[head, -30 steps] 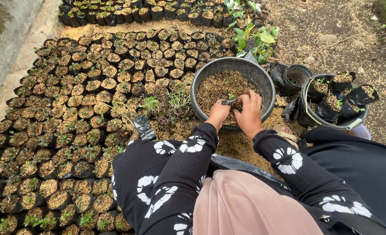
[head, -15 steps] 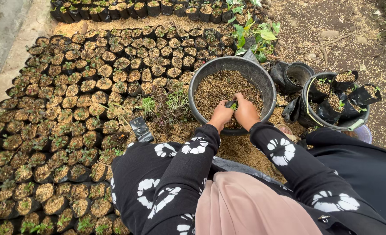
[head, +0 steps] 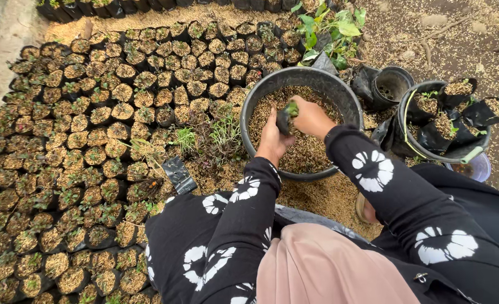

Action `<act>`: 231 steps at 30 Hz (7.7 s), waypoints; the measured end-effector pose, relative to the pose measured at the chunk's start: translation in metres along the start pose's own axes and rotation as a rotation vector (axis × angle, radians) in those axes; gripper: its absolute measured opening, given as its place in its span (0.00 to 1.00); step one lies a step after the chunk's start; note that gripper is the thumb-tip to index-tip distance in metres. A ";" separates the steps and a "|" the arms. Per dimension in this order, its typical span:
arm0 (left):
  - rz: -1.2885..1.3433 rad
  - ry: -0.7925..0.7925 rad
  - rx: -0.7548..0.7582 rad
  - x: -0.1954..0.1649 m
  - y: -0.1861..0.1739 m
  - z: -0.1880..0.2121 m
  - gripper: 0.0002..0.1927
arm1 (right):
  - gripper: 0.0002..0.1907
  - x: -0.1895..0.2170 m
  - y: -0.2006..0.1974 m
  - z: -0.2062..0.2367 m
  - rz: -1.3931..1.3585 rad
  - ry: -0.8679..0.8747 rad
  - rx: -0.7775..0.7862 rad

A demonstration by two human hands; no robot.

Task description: The person sits on the ground in a plant nursery and fills black plastic polybags with growing medium from a large basin, pressing seedlings into the filled bags. They place the finished bags into rows of similar bags arranged on the ground and repeat the cycle.

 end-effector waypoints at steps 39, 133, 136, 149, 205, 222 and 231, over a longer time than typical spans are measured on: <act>0.369 0.023 -0.184 -0.006 -0.051 -0.046 0.28 | 0.25 0.037 -0.024 0.011 -0.242 -0.242 -0.206; 0.084 0.275 -0.245 -0.001 -0.054 -0.058 0.20 | 0.19 -0.027 -0.011 -0.010 -0.820 0.102 0.158; 0.063 0.234 -0.229 0.000 -0.049 -0.056 0.25 | 0.20 -0.025 -0.005 -0.013 -0.548 0.048 0.072; 0.134 0.164 -0.148 -0.002 -0.044 -0.053 0.31 | 0.14 0.029 0.003 0.013 0.104 -0.382 -0.354; 0.527 0.199 -0.041 -0.022 -0.059 -0.045 0.24 | 0.12 0.016 -0.005 -0.030 -0.310 -0.169 -0.298; 0.521 0.168 -0.113 -0.016 -0.063 -0.062 0.40 | 0.25 -0.049 0.112 -0.002 0.274 -0.253 0.329; 0.474 0.187 -0.140 -0.008 -0.061 -0.059 0.40 | 0.17 -0.021 -0.009 0.002 -0.462 -0.001 0.237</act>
Point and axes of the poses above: each hand's wrist, its own z-axis away from the middle knuckle, its own y-axis out of the palm, x = y × z, the point moved 3 cm from there along -z, towards the middle knuckle, and after that the axes turned 1 degree about x, right-handed, at the moved point
